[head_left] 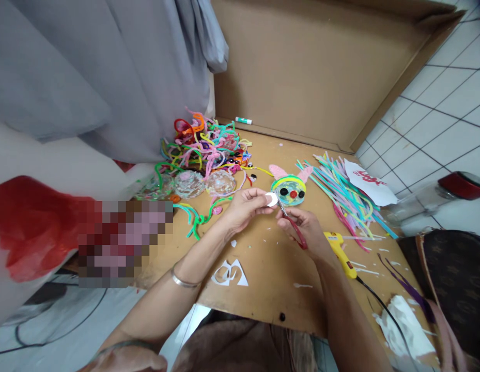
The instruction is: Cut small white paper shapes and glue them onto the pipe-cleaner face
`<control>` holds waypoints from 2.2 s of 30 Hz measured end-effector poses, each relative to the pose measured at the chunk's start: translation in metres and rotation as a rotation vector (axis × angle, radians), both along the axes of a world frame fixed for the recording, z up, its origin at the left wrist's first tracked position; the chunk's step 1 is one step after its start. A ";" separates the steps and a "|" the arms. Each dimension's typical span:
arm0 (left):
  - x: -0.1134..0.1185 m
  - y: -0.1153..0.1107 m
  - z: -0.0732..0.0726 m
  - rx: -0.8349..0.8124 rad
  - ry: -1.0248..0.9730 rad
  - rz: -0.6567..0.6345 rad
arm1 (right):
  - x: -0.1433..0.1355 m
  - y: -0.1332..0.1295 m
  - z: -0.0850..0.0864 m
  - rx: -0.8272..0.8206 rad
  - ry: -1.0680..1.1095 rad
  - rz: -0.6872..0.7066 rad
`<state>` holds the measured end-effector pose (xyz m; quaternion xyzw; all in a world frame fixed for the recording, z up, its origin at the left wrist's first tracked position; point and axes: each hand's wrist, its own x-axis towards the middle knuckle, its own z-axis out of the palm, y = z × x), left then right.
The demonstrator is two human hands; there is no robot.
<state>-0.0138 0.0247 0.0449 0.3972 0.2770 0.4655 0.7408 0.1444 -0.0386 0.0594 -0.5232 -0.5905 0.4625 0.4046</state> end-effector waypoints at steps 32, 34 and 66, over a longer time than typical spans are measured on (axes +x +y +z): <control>-0.010 0.007 -0.003 0.109 0.183 -0.174 | 0.005 0.004 -0.006 -0.041 0.018 0.072; -0.012 0.008 -0.003 0.132 0.202 -0.185 | 0.007 0.004 -0.007 -0.051 0.025 0.087; -0.012 0.007 -0.001 0.047 0.158 -0.312 | 0.005 0.005 -0.001 -0.053 -0.022 0.033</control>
